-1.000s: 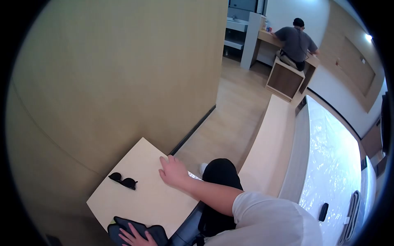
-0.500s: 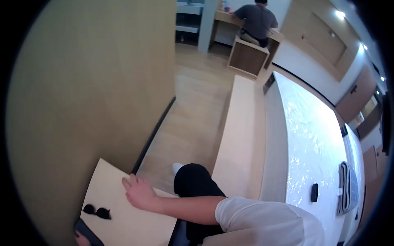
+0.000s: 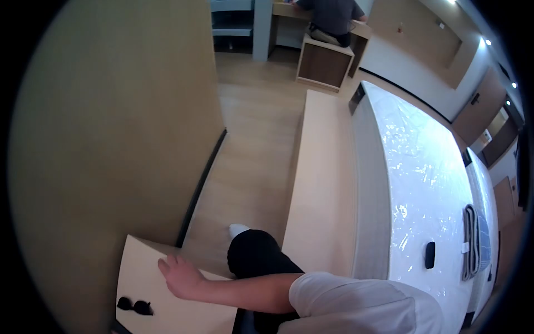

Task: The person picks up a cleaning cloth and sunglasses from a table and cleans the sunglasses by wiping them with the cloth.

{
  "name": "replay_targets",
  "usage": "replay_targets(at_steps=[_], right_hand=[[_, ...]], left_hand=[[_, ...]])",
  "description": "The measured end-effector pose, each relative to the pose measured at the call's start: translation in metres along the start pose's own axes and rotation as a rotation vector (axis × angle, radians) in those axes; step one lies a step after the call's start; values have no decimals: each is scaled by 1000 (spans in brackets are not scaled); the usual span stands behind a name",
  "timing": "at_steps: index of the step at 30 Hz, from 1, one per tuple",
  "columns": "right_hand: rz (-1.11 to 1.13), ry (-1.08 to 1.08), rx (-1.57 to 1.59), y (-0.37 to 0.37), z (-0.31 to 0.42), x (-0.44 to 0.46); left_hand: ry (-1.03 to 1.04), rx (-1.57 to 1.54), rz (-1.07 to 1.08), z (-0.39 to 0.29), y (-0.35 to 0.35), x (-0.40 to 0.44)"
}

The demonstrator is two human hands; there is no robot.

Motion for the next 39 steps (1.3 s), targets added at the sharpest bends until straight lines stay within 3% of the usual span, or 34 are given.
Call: replay_targets(at_steps=[3, 5, 7, 9, 10, 13, 14, 16, 19, 21, 23, 28, 33, 39], right_hand=[[-11, -11, 71, -4, -2, 2], [-8, -10, 63, -6, 1, 2], [11, -13, 36, -1, -3, 2], [43, 33, -24, -4, 3, -3], [-41, -47, -60, -7, 9, -10], [96, -71, -91, -1, 13, -20], [152, -74, -95, 9, 4, -23], [55, -200, -134, 13, 5, -12], [16, -184, -121, 4, 10, -12], [-3, -226, -80, 6, 31, -25], [31, -163, -62, 10, 17, -23], [17, -238, -260, 9, 30, -26], [6, -106, -309, 9, 25, -26], [4, -173, -290, 1, 26, -17]], left_hand=[[-6, 120, -2, 2, -8, -39], [426, 114, -534, 55, 77, 59], [82, 277, -43, 47, 34, -49], [114, 303, -117, 47, 1, -114], [173, 265, -180, 56, -7, -140], [286, 185, -324, 76, -29, -217], [326, 157, -266, 95, -18, -239], [379, 127, -261, 95, -13, -262], [460, 101, -119, 96, -15, -283], [549, 100, -147, 104, -33, -289], [503, 129, -92, 101, -21, -304], [545, 122, -7, 91, -22, -279], [562, 115, -169, 49, -11, -193], [529, 152, -128, -10, -3, -83]])
Point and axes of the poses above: each hand's wrist, its own x-axis towards the middle knuckle, its own y-axis out of the palm, z = x × y, the point moved 10 cm from there along x, towards the middle knuckle, and after that the axes turned 14 degrees about x, right-handed, at the moved point
